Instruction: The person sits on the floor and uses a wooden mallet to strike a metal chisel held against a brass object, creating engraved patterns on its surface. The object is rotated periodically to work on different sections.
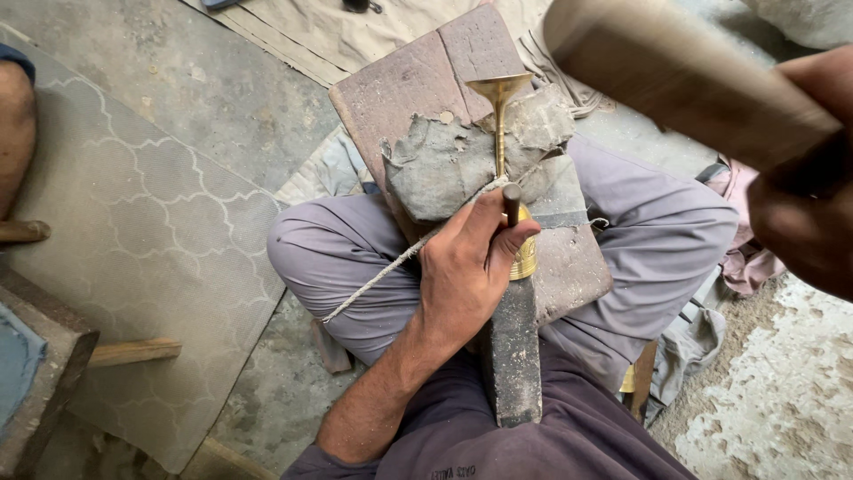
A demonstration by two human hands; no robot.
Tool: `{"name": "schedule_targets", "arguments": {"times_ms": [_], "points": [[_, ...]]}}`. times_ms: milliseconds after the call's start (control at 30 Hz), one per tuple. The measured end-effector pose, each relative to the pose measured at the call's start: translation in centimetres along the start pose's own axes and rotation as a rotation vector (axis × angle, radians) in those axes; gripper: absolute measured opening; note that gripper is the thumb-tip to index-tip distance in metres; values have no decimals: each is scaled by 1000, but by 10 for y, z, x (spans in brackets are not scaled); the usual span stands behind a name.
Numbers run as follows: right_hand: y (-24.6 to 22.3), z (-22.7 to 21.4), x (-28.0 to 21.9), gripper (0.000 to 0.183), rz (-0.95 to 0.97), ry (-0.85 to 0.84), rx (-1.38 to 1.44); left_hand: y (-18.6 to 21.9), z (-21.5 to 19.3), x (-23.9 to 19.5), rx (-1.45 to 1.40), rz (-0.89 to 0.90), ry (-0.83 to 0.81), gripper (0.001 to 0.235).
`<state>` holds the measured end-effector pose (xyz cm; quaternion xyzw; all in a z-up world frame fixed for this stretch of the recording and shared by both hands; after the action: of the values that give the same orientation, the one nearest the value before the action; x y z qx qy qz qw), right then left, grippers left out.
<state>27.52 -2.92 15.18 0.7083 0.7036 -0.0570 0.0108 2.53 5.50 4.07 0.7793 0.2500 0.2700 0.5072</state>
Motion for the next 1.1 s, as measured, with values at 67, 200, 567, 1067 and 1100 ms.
{"name": "schedule_targets", "arguments": {"times_ms": [67, 200, 567, 1067, 1100], "points": [[-1, 0, 1, 52, -36, 24, -44, 0, 0, 0, 10, -6, -6, 29], [8, 7, -5, 47, 5, -85, -146, -1, 1, -1, 10, -22, 19, 28], [58, 51, -49, 24, 264, -277, 177, 1, 3, -4, 63, -31, 9, 28], [58, 61, -68, 23, 333, -275, 266, 8, 3, -6, 20, 3, -4, 26], [58, 62, -70, 23, 341, -275, 270, 8, 3, -8, 4, 27, -8, 25]]}}
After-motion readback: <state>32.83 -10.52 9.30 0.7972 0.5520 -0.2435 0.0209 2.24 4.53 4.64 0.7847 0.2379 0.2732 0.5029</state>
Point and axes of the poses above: each hand's wrist, its own x-axis towards the middle knuckle, its own z-axis out of the palm, y = z × x, the point moved 3 cm from there along x, towards the middle knuckle, and after that the axes turned 12 degrees about -y, right-handed, at the moved point
